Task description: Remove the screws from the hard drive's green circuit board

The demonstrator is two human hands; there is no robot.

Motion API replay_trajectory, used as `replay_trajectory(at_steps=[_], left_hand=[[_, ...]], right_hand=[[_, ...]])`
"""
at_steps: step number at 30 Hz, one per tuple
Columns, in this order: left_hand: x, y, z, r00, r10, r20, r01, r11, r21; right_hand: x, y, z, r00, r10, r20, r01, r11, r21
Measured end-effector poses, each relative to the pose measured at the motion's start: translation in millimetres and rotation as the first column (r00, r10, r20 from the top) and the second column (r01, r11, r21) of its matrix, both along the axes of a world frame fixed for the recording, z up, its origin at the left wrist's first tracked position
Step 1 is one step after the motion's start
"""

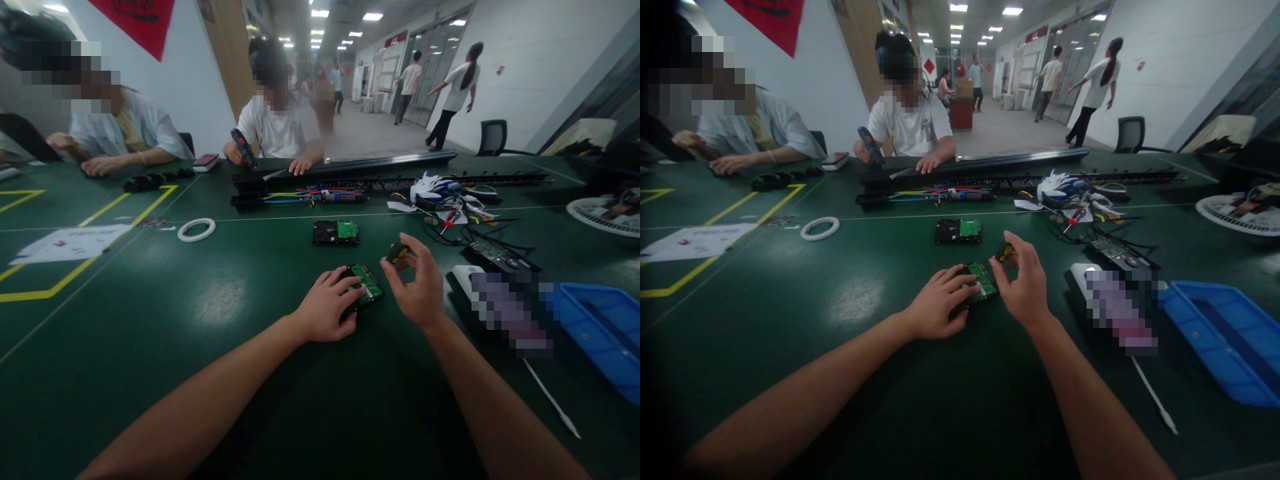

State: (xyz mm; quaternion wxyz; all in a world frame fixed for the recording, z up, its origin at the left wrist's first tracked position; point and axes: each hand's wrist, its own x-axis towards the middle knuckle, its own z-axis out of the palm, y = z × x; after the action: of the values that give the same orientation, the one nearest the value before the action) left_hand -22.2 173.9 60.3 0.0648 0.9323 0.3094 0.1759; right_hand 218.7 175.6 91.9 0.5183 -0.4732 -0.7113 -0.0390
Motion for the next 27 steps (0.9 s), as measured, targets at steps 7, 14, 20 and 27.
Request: replay_trajectory(at_steps=[7, 14, 20, 27], left_hand=[[-0.9, 0.9, 0.0, 1.0, -0.007, 0.006, 0.007, 1.0, -0.002], [-0.5, 0.6, 0.1, 1.0, -0.004, 0.006, 0.004, 1.0, -0.004], [-0.7, 0.9, -0.2, 1.0, -0.007, 0.01, 0.007, 1.0, 0.001], [-0.2, 1.2, 0.5, 1.0, -0.005, 0.016, 0.005, 1.0, 0.004]], right_hand=[[-6.4, -2.9, 1.5, 0.996, 0.087, -0.027, -0.088, 0.994, -0.065], [-5.2, -2.1, 0.0, 0.995, 0.081, -0.061, -0.084, 0.994, -0.063], [-3.5, -2.1, -0.7, 1.0, 0.029, -0.012, -0.029, 0.999, -0.027], [-4.7, -3.9, 3.9, 0.998, 0.052, 0.027, -0.051, 0.998, -0.03]])
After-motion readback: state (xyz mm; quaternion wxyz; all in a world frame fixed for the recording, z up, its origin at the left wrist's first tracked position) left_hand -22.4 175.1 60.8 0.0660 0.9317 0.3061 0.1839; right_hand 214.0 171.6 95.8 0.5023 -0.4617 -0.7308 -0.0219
